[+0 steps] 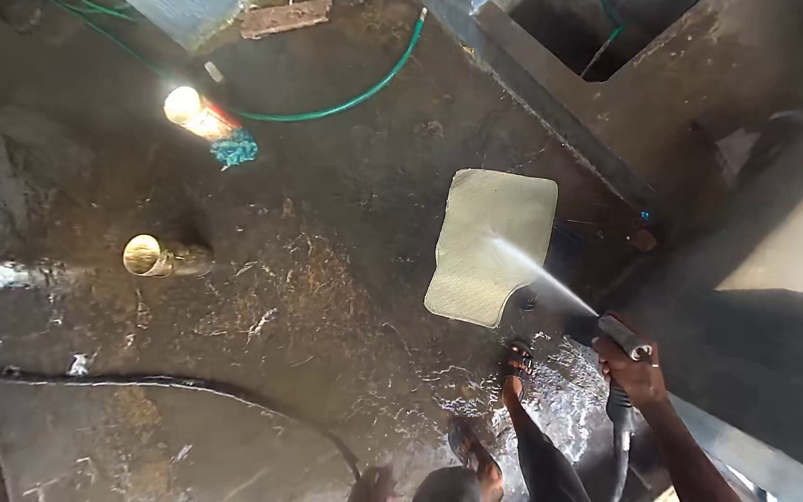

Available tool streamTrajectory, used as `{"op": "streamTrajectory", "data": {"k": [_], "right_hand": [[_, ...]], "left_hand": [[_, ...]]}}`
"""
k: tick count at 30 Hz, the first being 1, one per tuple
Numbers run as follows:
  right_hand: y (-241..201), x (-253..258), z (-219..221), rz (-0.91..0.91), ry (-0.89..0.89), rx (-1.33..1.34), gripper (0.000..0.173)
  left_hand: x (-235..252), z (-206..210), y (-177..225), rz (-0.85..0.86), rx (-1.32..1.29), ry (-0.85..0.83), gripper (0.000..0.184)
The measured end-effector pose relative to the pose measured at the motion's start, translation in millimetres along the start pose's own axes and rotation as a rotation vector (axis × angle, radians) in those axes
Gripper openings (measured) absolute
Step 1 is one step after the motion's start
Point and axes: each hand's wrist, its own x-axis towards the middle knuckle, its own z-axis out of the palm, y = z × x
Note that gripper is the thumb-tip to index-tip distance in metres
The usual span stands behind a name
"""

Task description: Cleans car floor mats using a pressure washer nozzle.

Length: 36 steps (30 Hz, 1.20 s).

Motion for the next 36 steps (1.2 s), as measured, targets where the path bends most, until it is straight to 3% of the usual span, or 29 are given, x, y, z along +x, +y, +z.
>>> {"op": "streamTrajectory", "data": {"k": [1,6,10,13,15,19,21,24,28,31,34,36], "right_hand": [[-2,13,2,-0.007,0.027,0.03,0.044],[28,54,34,0.04,0.052,0.039,0.051],[111,74,87,0.052,-0.008,0.041,0.05],[151,87,134,-0.042,-0.073,0.074,0.056],[157,104,158,-0.125,-0.112,0.097,0.058],[135,135,161,-0.225,-0.046,0.123,0.057],[123,147,149,-0.295,0.015,0.134,0.052],[116,156,129,-0.387,0.08,0.142,0.056],[88,155,112,-0.316,0.125,0.179,0.056],[80,145,112,-0.304,0.108,0.209,0.052],[72,129,114,-0.255,0.061,0.152,0.053],[66,120,109,-0.253,0.045,0.143,0.057]], "left_hand": [[33,8,28,0.116,0.056,-0.021,0.041],[154,89,182,0.309,0.561,-0.309,0.048],[237,192,239,0.432,0.95,-0.508,0.045],[288,270,259,0.403,1.022,-0.528,0.045],[291,293,294,0.344,0.91,-0.453,0.051],[254,286,377,0.215,0.691,-0.319,0.074],[289,318,358,0.217,0.712,-0.208,0.084],[392,394,274,0.397,0.785,0.089,0.097],[419,412,249,0.418,0.927,0.098,0.091],[391,388,266,0.383,0.913,-0.087,0.076],[352,331,307,0.406,0.976,-0.333,0.063],[347,296,329,0.445,1.047,-0.378,0.058]]}}
